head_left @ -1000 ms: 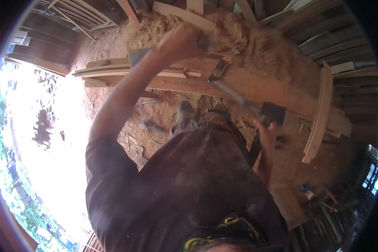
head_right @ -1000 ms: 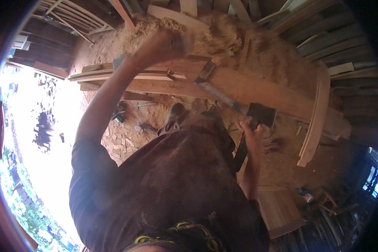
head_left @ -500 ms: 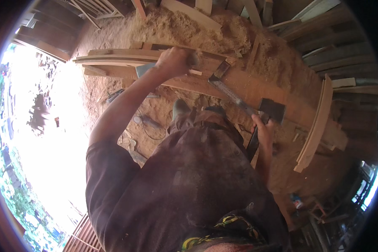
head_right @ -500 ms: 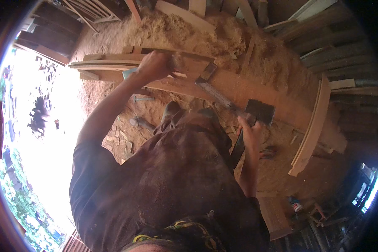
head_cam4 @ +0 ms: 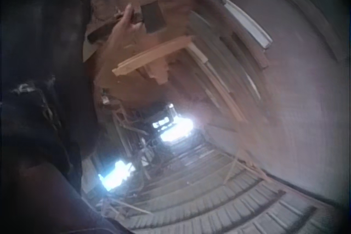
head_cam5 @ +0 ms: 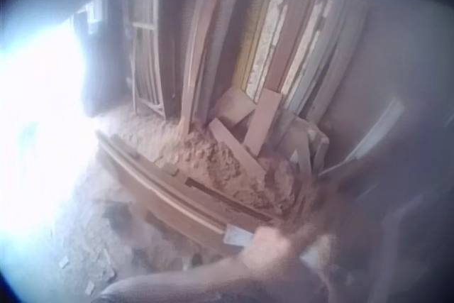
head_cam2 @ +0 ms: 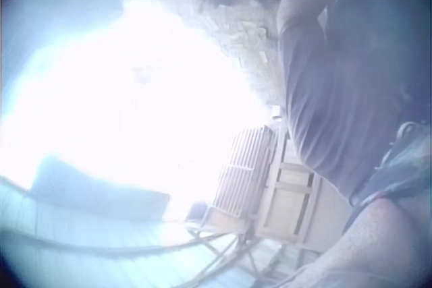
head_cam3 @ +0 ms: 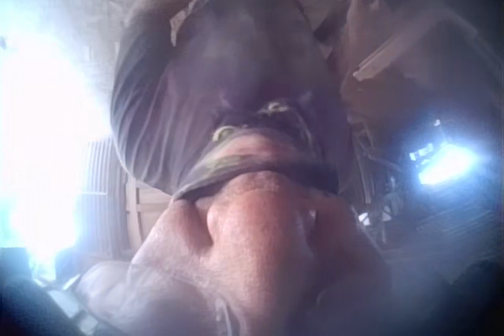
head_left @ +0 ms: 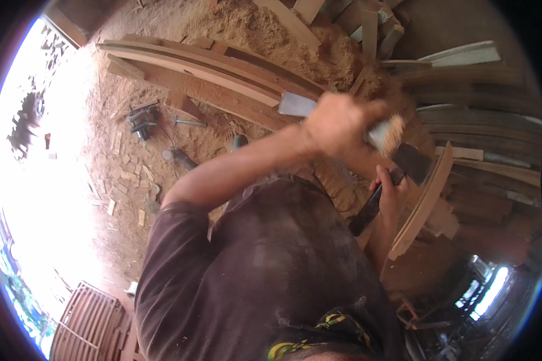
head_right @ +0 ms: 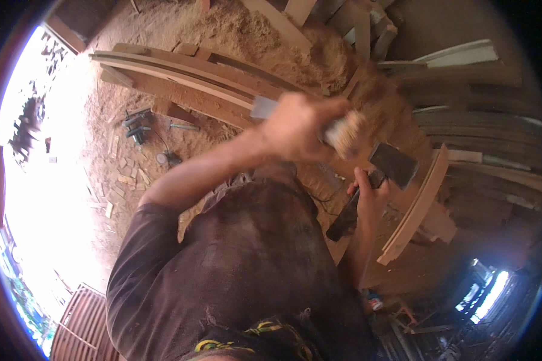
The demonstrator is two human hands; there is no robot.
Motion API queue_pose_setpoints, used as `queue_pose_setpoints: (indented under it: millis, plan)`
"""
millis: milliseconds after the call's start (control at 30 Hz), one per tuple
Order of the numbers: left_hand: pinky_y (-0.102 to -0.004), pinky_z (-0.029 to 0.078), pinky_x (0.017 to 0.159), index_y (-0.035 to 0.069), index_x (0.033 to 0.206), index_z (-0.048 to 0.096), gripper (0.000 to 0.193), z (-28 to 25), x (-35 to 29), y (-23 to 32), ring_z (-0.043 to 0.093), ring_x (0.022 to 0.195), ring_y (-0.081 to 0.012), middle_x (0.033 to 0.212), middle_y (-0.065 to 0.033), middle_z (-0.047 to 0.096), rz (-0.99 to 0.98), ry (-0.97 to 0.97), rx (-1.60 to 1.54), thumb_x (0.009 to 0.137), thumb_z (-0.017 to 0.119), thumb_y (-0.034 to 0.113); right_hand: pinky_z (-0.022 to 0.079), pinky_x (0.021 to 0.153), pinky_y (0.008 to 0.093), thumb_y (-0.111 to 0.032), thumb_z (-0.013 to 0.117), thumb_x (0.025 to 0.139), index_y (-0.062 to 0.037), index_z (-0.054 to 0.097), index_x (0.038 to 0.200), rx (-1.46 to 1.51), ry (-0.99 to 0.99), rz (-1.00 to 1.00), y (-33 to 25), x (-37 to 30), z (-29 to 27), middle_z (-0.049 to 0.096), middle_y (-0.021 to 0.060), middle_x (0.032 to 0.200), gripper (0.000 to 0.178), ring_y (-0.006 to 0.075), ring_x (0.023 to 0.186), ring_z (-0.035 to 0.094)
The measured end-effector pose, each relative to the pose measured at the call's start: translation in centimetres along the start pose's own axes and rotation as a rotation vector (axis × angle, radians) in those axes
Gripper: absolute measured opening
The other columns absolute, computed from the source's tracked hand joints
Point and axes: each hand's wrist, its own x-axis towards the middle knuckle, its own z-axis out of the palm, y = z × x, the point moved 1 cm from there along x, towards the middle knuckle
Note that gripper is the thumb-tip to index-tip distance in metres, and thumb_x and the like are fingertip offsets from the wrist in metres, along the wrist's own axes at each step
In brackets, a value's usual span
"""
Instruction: The person carves a curved wooden piece using a chisel and mallet, repeatedly striking the chisel to remove wood shavings. They occasionally pause to clear debris and inspect the carved surface.
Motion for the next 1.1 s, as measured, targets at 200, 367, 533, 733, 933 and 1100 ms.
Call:
queue_pose_setpoints:
  millis: [200,367,533,733,933,1100]
  plan:
    - [-0.0513,0.055,0.064,0.014,0.111,0.067,0.048,2.2,-1.0,-1.4,0.073,0.082,-0.0363,0.085,-0.0084,0.073,0.07,0.098,-0.239,0.07,0.088,0.027,0.049,0.055,0.0298,-0.013,0.081,0.098,-0.0003,0.067,0.1,-0.072,-0.013,0.008,-2.5,-1.3,0.1,0.061,0.0027,0.074,0.019,0.0139,0.059,0.061]
    - [-0.0515,0.057,0.067,0.012,0.117,0.071,0.051,1.5,-0.7,-3.2,0.074,0.082,-0.0381,0.084,-0.0125,0.074,0.043,0.146,-0.319,0.068,0.082,0.022,0.051,0.056,0.0313,-0.006,0.079,0.098,0.0004,0.066,0.102,-0.157,0.025,0.015,-3.2,-2.4,1.2,0.06,0.0041,0.078,0.015,0.0151,0.06,0.059]
    - [-0.0521,0.06,0.07,0.009,0.121,0.075,0.054,0.9,-0.2,-5.1,0.076,0.082,-0.0409,0.085,-0.0182,0.077,-0.042,0.095,-0.394,0.069,0.079,0.024,0.052,0.057,0.0316,-0.002,0.077,0.099,0.0017,0.065,0.107,-0.171,0.038,-0.013,-5.2,-3.6,3.4,0.062,0.0051,0.081,0.015,0.0141,0.063,0.06]
    - [-0.0511,0.061,0.072,0.007,0.12,0.075,0.055,0.0,0.1,-6.1,0.076,0.082,-0.0413,0.084,-0.0201,0.076,0.028,0.137,-0.499,0.068,0.078,0.024,0.051,0.059,0.0294,-0.001,0.076,0.099,0.0027,0.064,0.109,-0.225,0.082,0.004,-8.7,-5.2,5.9,0.063,0.0055,0.08,0.017,0.0144,0.063,0.061]
    - [-0.0517,0.061,0.073,0.005,0.116,0.074,0.055,-0.2,-0.2,-7.3,0.075,0.084,-0.0425,0.086,-0.0217,0.075,-0.008,0.269,-0.553,0.064,0.076,0.022,0.051,0.058,0.0285,-0.004,0.077,0.099,0.0058,0.07,0.105,-0.386,0.173,-0.207,-14.4,-5.6,7.2,0.07,0.0075,0.075,0.013,0.0129,0.06,0.064]
    - [-0.0512,0.06,0.071,0.006,0.115,0.072,0.055,-0.4,-0.3,-7.6,0.075,0.083,-0.0421,0.083,-0.021,0.073,-0.013,0.221,-0.556,0.063,0.076,0.022,0.057,0.087,0.0362,-0.007,0.075,0.1,0.0036,0.072,0.097,-0.752,0.181,-0.638,-20.7,-5.4,10.0,0.072,0.0087,0.075,0.012,0.0154,0.067,0.069]
